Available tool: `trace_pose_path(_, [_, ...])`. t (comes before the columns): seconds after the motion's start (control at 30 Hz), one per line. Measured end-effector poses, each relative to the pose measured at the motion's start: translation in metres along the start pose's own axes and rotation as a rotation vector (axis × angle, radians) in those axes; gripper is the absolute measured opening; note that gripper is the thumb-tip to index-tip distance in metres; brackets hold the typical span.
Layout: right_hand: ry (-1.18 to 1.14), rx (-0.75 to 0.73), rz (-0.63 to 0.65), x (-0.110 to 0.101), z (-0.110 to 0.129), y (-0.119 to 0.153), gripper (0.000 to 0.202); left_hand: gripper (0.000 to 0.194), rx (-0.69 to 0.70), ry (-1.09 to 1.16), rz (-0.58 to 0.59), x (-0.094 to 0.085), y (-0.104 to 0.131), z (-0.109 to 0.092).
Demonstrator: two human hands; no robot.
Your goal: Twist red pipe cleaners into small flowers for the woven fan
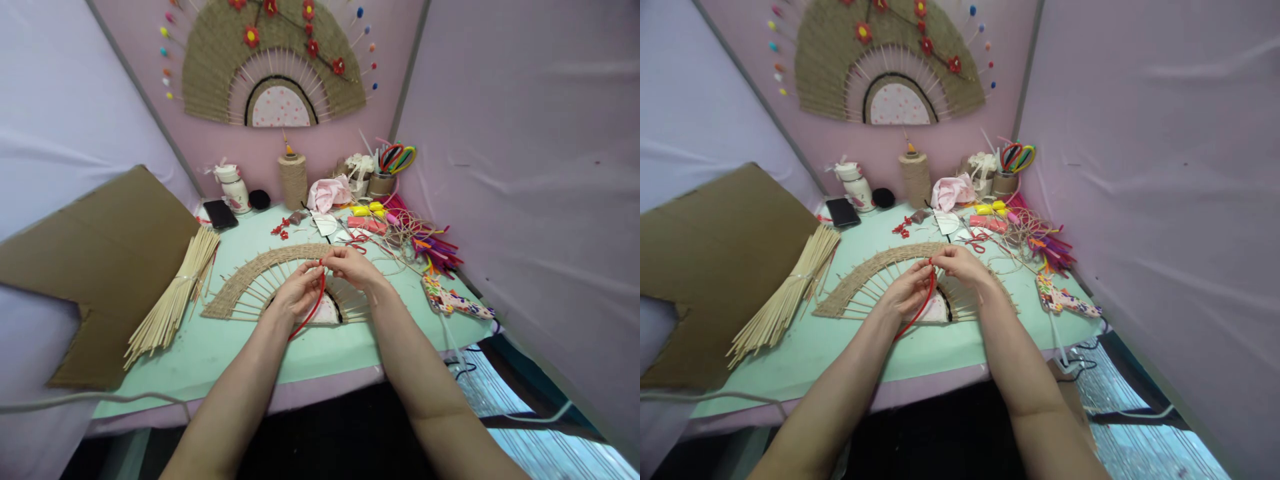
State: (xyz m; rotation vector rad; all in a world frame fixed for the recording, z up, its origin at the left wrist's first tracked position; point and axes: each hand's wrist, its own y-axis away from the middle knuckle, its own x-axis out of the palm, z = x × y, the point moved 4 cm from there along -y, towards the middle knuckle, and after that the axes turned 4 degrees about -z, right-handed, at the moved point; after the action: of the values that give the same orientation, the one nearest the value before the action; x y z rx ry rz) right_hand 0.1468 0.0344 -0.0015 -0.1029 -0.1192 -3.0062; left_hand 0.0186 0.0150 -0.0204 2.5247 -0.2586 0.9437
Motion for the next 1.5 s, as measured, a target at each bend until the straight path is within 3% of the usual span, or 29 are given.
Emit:
trace_pose_path(0.3, [0.179,-0.046,-0.045,-0.004,0.000,-0.001,0.015,0.026,0.201,-0.424,-0.053,0.000,0.000,-0.009])
trace_pose_path(0.53, [0.097,-0.224,0.098,-0.009,0.020,0.013,0.030,0.031,-0.009,-0.207,0.060,0.005,0.007,-0.012])
trace_pose_path(0.77, [0.117,-0.395,0.168,-0.006,0.031,0.018,0.019,0.027,-0.165,-0.132,0.130,0.007,0.010,-0.007])
trace_pose_path(1.07, [0.125,-0.436,0.144,-0.009,0.037,0.022,0.018,0.009,-0.287,-0.028,0.079,0.018,0.013,-0.007])
trace_pose_path(1.2, [0.099,-0.452,0.166,-0.010,0.039,0.025,0.014,0.007,-0.378,0.002,0.115,0.021,0.016,-0.006])
trace_pose_path(1.5, [0.196,-0.423,0.166,-0.009,0.032,0.021,0.018,0.005,-0.336,0.044,0.148,0.008,0.010,0.003])
